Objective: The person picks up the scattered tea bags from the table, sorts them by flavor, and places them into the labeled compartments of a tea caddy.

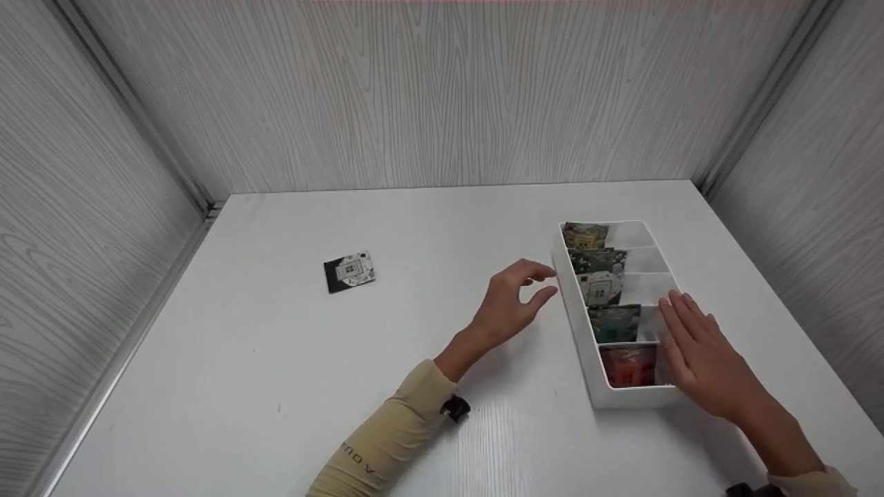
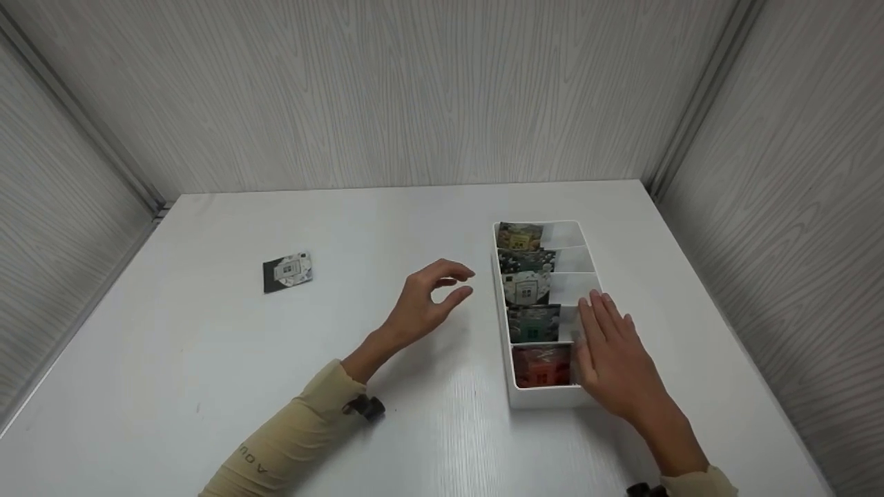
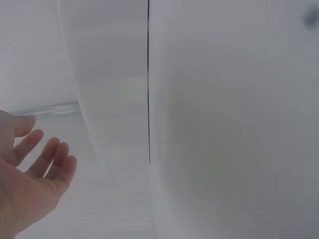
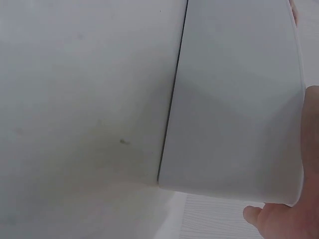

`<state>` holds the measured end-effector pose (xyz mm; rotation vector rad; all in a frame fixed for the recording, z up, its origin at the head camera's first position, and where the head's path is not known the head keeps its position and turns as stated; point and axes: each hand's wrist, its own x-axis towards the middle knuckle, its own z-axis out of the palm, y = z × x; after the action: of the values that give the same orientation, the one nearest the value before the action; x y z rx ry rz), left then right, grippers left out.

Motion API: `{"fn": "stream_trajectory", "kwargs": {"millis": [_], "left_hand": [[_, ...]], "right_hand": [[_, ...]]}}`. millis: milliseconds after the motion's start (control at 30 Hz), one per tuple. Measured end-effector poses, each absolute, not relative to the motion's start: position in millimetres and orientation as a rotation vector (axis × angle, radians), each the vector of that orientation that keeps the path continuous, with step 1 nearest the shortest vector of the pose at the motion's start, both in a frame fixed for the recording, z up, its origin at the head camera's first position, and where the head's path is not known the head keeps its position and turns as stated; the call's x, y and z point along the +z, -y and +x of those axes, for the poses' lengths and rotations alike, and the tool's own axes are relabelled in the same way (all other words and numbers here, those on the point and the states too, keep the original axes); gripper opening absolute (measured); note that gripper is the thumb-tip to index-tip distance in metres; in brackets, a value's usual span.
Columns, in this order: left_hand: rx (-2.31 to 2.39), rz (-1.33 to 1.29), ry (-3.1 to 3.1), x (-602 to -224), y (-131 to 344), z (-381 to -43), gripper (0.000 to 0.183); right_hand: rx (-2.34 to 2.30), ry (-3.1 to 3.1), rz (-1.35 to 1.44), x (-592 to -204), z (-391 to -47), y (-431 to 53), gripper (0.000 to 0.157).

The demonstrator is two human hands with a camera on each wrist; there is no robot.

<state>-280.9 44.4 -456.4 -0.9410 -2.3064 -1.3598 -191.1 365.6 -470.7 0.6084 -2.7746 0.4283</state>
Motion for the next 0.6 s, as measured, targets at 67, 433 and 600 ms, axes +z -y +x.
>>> {"fn": "stream_trajectory", "kwargs": {"millis": [67,433,600], "left_hand": [[-1.347,-0.913,2.312,-457.2,-33.1,-283.8,0.024],[-1.25,-0.784,2.366,-461.6,28.7,-298.0,0.027],[-1.196,-0.71,2.403,-460.3,61.1,-304.3,0.026]], "right_hand": [[0.423,2.781,0.608,-469.5,-191.1,-365.5,0.058],[0.426,2.873,0.539,-465.1,-189.1,-360.7,0.058],[0.426,2.902,0.521,-462.7,-188.9,-357.6,0.06]]}}
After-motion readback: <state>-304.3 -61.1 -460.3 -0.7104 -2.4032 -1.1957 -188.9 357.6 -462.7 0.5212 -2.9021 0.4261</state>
